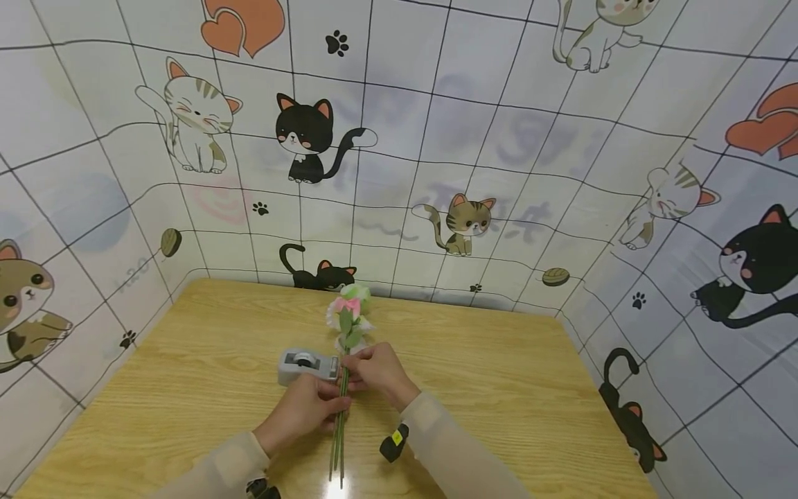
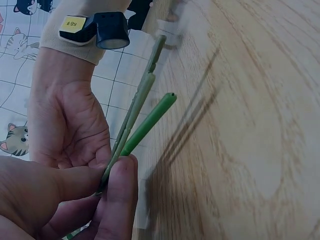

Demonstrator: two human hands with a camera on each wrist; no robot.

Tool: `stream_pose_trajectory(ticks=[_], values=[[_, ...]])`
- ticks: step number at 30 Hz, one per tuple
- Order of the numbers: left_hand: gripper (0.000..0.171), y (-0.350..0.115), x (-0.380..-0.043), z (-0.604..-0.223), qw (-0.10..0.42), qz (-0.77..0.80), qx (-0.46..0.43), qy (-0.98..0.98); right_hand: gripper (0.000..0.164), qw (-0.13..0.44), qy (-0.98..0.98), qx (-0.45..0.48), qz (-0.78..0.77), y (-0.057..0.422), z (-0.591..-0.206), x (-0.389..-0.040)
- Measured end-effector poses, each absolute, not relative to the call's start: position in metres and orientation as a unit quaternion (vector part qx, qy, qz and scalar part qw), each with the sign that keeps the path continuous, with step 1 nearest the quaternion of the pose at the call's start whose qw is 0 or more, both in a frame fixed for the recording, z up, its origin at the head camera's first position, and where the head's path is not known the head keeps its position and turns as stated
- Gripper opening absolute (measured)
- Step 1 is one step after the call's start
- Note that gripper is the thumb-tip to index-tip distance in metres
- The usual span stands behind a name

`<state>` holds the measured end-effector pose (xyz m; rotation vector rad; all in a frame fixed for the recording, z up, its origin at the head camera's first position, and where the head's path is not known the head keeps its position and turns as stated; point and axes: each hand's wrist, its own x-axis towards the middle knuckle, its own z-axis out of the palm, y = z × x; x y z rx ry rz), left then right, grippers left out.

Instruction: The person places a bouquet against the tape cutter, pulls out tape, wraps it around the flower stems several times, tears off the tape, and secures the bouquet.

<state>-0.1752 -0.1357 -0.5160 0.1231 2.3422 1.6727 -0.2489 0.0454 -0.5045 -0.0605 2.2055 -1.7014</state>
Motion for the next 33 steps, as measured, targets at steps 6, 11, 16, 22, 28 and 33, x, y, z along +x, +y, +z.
stream_pose_trajectory(ticks=[6, 11, 16, 22, 28, 33], values=[[0.015, -0.134, -0.177, -0.518, 0.131, 0.566, 0.036, 0.813, 0.016, 0.174, 0.788, -0.028, -0.59, 0.045, -0.509, -0.252], [0.014, -0.134, -0.178, -0.519, 0.133, 0.559, 0.029, 0.818, 0.016, 0.164, 0.794, -0.035, -0.584, 0.042, -0.51, -0.252], [0.014, -0.134, -0.178, -0.52, 0.135, 0.553, 0.026, 0.821, 0.015, 0.156, 0.801, -0.044, -0.577, 0.04, -0.509, -0.251], [0.016, -0.129, -0.178, -0.517, 0.124, 0.542, 0.031, 0.831, 0.013, 0.106, 0.848, -0.055, -0.517, 0.038, -0.512, -0.251], [0.017, -0.127, -0.18, -0.524, 0.136, 0.549, 0.037, 0.824, 0.012, 0.095, 0.856, -0.051, -0.506, 0.04, -0.517, -0.248], [0.016, -0.126, -0.183, -0.521, 0.145, 0.577, 0.045, 0.802, 0.013, 0.111, 0.81, -0.044, -0.574, 0.051, -0.509, -0.247]])
